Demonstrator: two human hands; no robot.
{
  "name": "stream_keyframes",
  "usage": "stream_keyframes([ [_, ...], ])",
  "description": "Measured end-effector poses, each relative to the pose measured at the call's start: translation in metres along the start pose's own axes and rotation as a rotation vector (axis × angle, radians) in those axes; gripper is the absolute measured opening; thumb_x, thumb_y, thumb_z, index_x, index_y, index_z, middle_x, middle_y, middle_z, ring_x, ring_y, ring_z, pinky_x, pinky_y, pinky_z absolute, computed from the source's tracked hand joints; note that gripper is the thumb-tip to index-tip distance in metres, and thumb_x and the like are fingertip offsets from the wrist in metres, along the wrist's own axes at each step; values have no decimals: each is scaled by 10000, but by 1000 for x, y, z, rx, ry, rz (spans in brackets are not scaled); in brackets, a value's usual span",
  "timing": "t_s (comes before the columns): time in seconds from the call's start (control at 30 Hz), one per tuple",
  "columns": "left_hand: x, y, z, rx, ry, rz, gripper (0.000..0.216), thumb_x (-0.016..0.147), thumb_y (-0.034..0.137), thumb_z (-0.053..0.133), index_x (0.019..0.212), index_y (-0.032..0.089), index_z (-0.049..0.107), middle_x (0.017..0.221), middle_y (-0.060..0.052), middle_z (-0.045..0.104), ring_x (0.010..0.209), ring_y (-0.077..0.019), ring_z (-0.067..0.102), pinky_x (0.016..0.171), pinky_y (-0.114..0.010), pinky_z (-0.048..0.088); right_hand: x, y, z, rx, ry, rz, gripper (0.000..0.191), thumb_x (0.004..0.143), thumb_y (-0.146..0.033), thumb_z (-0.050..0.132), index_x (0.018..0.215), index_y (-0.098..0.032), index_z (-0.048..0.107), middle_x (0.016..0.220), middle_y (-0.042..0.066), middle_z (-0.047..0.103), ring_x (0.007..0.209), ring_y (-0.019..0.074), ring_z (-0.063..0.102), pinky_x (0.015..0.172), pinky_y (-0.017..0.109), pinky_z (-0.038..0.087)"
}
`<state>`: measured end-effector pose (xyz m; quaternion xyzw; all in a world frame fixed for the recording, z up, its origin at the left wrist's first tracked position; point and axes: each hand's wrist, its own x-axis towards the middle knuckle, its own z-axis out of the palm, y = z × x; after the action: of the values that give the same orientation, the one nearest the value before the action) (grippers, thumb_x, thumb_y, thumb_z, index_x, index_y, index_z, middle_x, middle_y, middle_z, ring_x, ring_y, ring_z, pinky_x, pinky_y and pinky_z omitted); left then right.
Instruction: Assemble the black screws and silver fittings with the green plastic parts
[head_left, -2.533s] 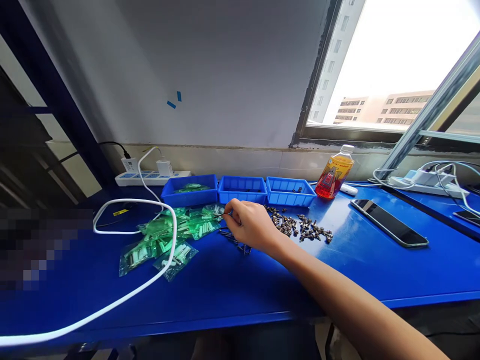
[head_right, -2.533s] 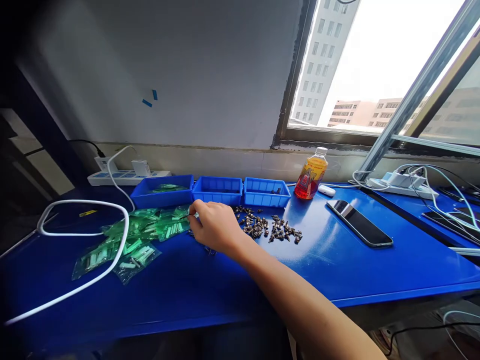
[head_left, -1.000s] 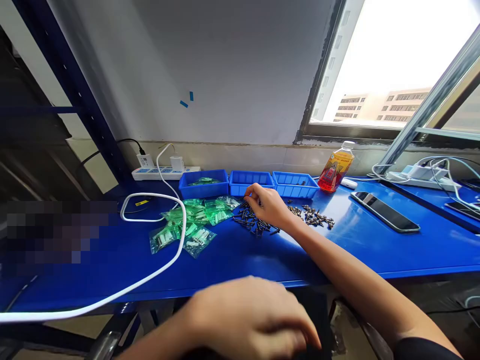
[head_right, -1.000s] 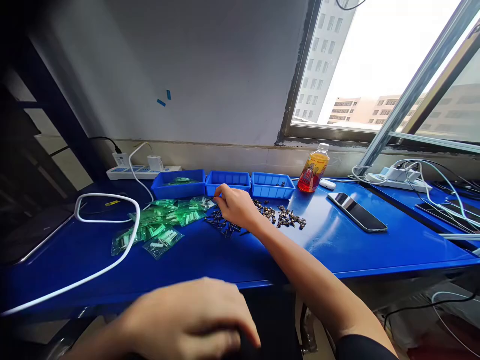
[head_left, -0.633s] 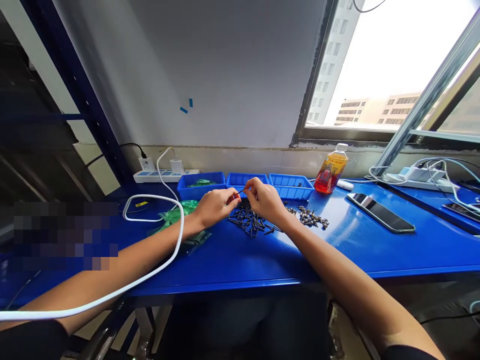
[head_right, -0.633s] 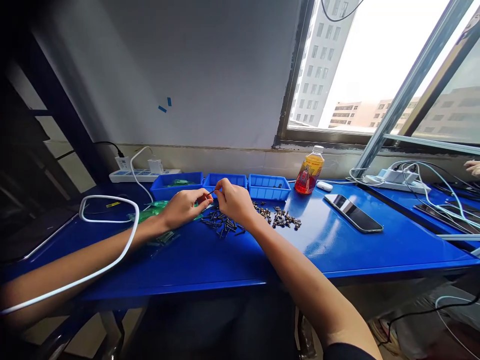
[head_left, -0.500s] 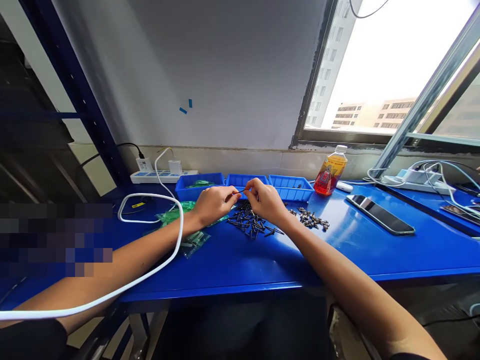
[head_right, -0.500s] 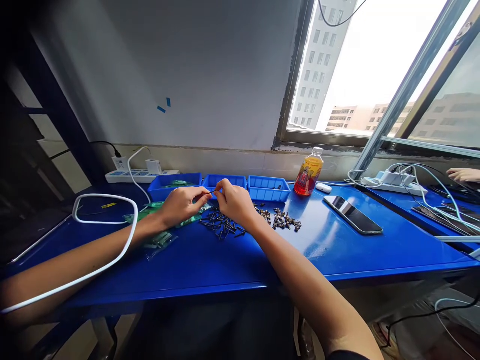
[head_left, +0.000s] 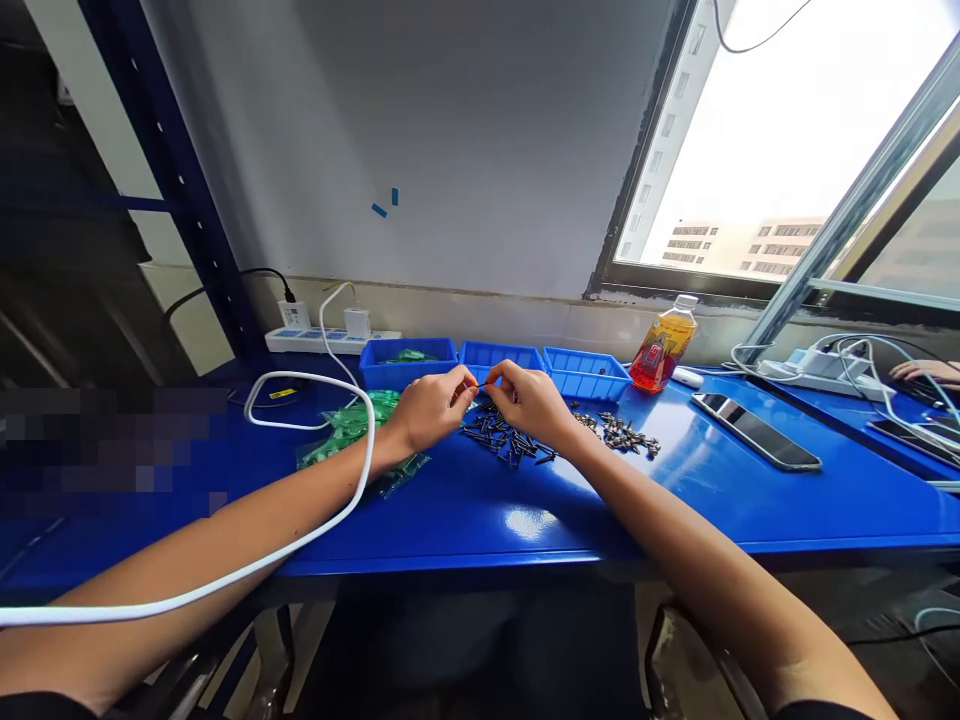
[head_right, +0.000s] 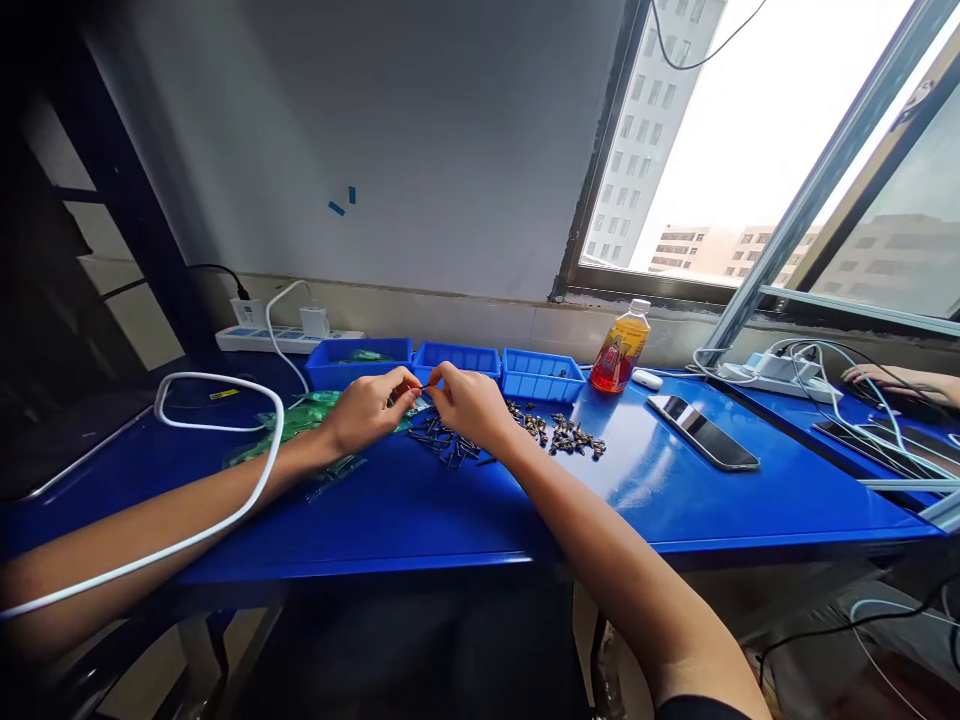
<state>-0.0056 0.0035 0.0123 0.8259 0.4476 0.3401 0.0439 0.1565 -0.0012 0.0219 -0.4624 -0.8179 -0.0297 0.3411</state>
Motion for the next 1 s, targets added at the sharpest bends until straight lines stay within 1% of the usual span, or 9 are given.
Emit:
stream_keyframes([
  [0.1, -1, 0, 2, -20, -30, -11, 231, 839, 335, 359, 829, 202, 548, 695, -15, 666, 653, -189, 625, 586, -269, 394, 0, 0, -1, -6, -8, -5, 71, 779, -152, 529, 826, -182, 573, 565, -39, 532, 495, 90, 434, 518, 201, 278],
  [0.27, 0, -2, 1, -31, -9, -7, 266, 859, 349, 335, 859, 199, 554, 688, -12, 667, 646, -188, 622, 571, -266, 385, 1, -1, -2, 24, 3, -8, 85, 764, -144, 530, 824, -186, 574, 550, -52, 520, 501, 88, 446, 534, 196, 298],
  [0.43, 1, -4, 0, -58, 84, 61, 251, 834, 375, 409, 896, 186, 562, 716, -16, 659, 654, -170, 615, 557, -250, 405, 2, 0, 0, 135, 56, 53, 47, 754, -147, 540, 770, -187, 558, 514, -74, 479, 478, 75, 425, 522, 187, 308],
  [0.53, 1, -4, 0, -62, 135, 82, 217, 825, 358, 428, 835, 185, 559, 710, -14, 649, 645, -158, 606, 560, -246, 417, 2, 0, 2, 212, 64, 68, 43, 744, -146, 548, 735, -188, 546, 518, -76, 475, 470, 69, 420, 512, 182, 323],
  [0.6, 1, -4, 0, -52, 144, 89, 211, 827, 345, 423, 799, 184, 556, 694, -14, 642, 633, -156, 597, 552, -247, 414, 2, 0, 3, 234, 57, 71, 42, 742, -145, 551, 733, -185, 546, 511, -80, 459, 460, 67, 412, 502, 182, 321],
  [0.73, 0, -4, 1, -72, 152, 103, 206, 827, 340, 433, 789, 181, 557, 698, -14, 642, 631, -152, 590, 559, -246, 413, 2, -1, 2, 214, 49, 62, 40, 741, -140, 563, 746, -179, 557, 494, -90, 435, 446, 60, 397, 499, 179, 313],
  [0.87, 0, -3, 0, -73, 186, 113, 198, 835, 330, 446, 815, 173, 564, 706, -16, 642, 651, -152, 592, 570, -244, 412, 3, -2, -2, 197, 78, 27, 26, 744, -150, 573, 738, -176, 573, 499, -78, 469, 466, 64, 421, 517, 180, 332],
  [1.0, -1, -2, -3, -13, 211, 157, 183, 850, 294, 445, 830, 167, 575, 725, -24, 637, 668, -156, 590, 615, -258, 426, 2, -2, -3, 161, 94, 2, 38, 750, -161, 570, 761, -181, 601, 499, -70, 487, 479, 73, 443, 536, 187, 348],
])
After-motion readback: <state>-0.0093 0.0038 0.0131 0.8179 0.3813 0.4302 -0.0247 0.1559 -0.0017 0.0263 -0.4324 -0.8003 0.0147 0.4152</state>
